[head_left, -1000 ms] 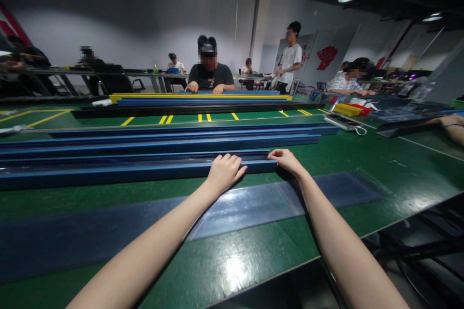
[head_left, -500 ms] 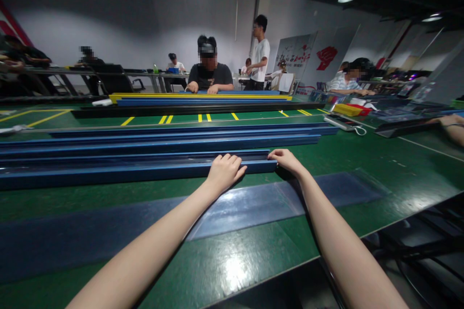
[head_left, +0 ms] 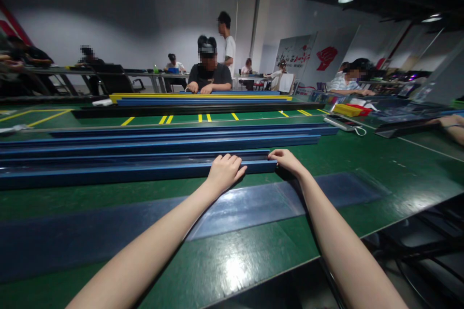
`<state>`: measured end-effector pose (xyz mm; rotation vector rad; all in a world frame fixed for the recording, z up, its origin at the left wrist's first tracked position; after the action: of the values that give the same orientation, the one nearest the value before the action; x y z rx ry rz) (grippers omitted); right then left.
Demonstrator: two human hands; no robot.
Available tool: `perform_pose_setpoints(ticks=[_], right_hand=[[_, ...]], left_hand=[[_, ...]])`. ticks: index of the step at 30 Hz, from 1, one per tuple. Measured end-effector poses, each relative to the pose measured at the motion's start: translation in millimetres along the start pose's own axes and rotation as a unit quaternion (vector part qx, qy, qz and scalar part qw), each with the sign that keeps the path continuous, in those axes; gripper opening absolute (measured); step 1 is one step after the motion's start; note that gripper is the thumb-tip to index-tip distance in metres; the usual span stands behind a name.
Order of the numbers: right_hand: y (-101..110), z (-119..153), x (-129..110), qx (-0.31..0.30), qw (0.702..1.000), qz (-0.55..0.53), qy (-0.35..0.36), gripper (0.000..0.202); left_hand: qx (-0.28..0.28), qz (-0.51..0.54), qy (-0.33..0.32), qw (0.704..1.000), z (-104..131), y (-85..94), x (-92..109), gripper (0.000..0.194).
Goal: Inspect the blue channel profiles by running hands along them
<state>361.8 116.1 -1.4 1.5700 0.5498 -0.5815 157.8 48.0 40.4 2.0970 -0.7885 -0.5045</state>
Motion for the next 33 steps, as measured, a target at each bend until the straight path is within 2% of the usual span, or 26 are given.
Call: perform_pose_setpoints(ticks=[19, 33], right_hand=[[-4.5, -0.9, 0.1, -0.002, 0.999, -0.041, 0.007, 0.016], [-3.6, -3.1, 4.3, 0.014, 1.0, 0.0, 0.003, 0.019]], left_hand=[[0.004, -0.001, -0.003, 1.0, 0.8, -0.6, 0.1, 0.03], [-0.005, 0.005, 0.0, 1.0, -0.6, -0.2, 0.2, 0.03]])
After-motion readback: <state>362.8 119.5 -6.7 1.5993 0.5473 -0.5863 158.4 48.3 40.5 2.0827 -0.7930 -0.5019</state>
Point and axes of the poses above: each hand's wrist, its own z-axis away from the middle knuckle, its own y-axis out of the back of the hand, x = y × z, the point moved 7 cm from there along -z, towards the middle knuckle, and after that the axes turned 10 degrees about z, right-handed, at the moved point
